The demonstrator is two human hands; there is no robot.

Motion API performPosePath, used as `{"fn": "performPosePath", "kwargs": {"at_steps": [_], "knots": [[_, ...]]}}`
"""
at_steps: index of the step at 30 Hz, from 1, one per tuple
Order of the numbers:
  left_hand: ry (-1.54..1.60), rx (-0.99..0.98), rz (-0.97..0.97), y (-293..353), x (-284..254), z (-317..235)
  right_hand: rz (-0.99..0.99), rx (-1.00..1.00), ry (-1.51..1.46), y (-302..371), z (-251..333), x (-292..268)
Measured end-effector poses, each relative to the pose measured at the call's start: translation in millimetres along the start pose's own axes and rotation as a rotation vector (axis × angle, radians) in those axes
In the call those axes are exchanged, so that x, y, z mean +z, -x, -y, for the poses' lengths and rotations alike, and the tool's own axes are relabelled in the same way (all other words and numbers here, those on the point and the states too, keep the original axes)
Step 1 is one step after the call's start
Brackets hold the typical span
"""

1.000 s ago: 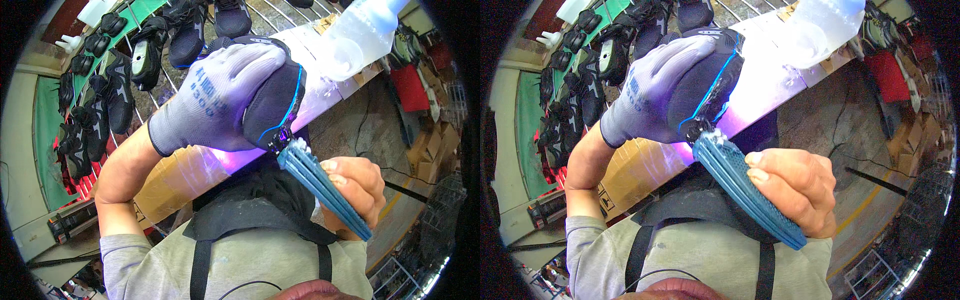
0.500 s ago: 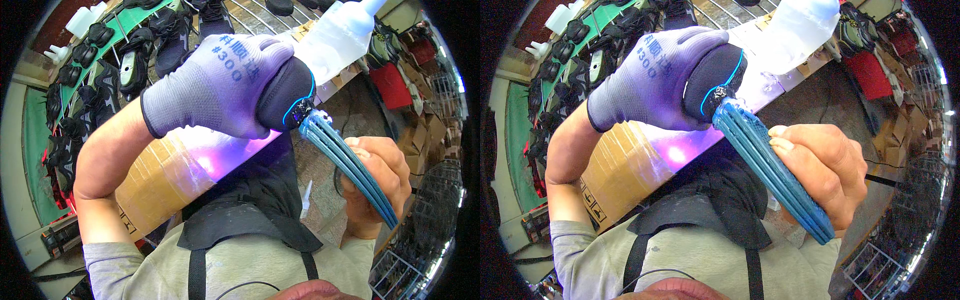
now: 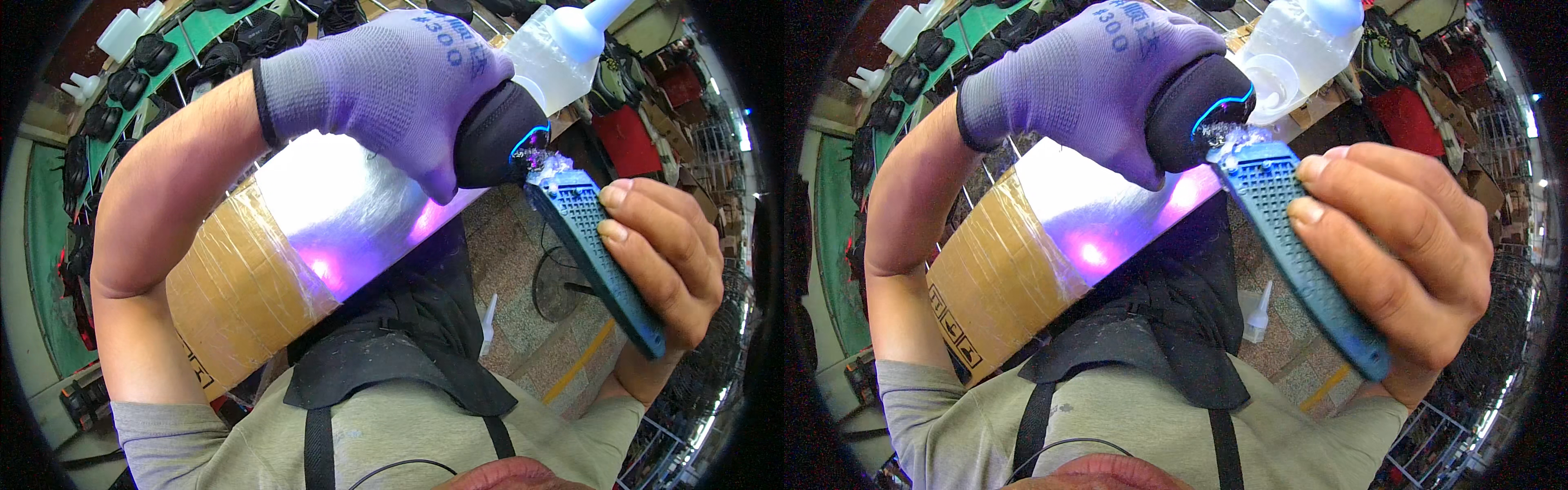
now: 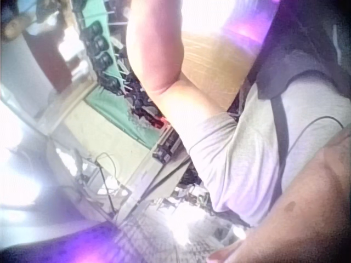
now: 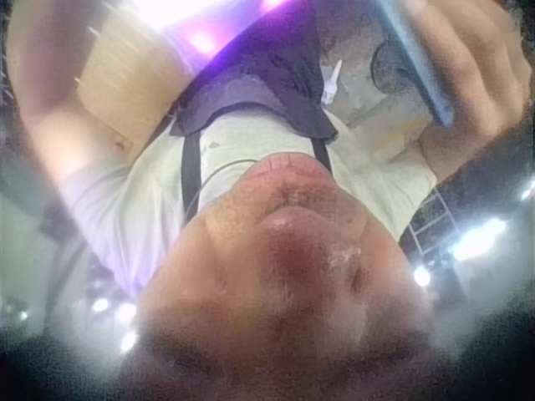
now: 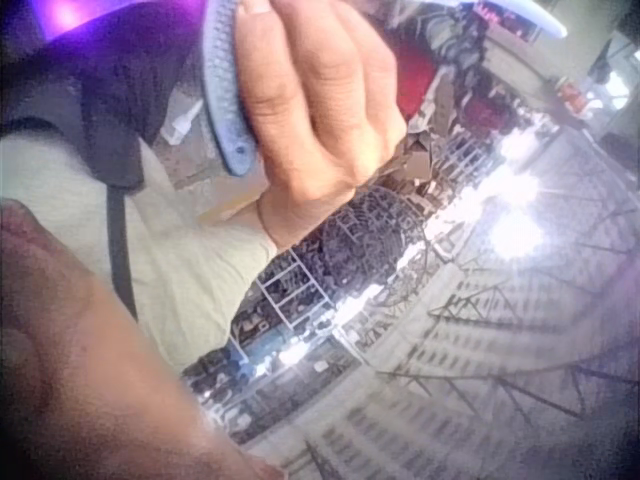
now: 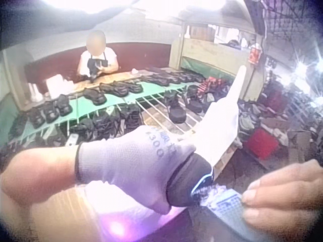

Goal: The person cleans a shoe by hand using a small brush and a clear liquid from a container, scrubbing along the edges and the sole.

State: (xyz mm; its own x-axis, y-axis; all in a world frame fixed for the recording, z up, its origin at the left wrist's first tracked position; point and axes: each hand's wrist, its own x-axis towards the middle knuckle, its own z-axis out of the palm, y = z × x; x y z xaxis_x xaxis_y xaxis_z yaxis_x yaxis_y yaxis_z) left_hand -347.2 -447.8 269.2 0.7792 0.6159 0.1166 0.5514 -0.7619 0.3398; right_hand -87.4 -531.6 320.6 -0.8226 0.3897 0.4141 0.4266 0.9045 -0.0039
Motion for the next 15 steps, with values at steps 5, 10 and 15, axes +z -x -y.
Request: {"fn": "performPosePath", "kwargs": {"at_steps": [5, 10, 15], "knots": [[0.244, 0.162, -0.101, -4.7, -19.5, 21.6, -0.052, 0.001, -0.078, 15.6, -53.7, 21.7], [0.390, -0.231, -0.472, 25.9, 82.1, 118.8, -0.375, 0.746, -0.618, 92.1, -104.1, 87.9], [0.744, -0.255, -0.869, 70.6, 109.5, 108.3, -0.460, 0.904, -0.558, 97.1, -128.9, 139.1]]}}
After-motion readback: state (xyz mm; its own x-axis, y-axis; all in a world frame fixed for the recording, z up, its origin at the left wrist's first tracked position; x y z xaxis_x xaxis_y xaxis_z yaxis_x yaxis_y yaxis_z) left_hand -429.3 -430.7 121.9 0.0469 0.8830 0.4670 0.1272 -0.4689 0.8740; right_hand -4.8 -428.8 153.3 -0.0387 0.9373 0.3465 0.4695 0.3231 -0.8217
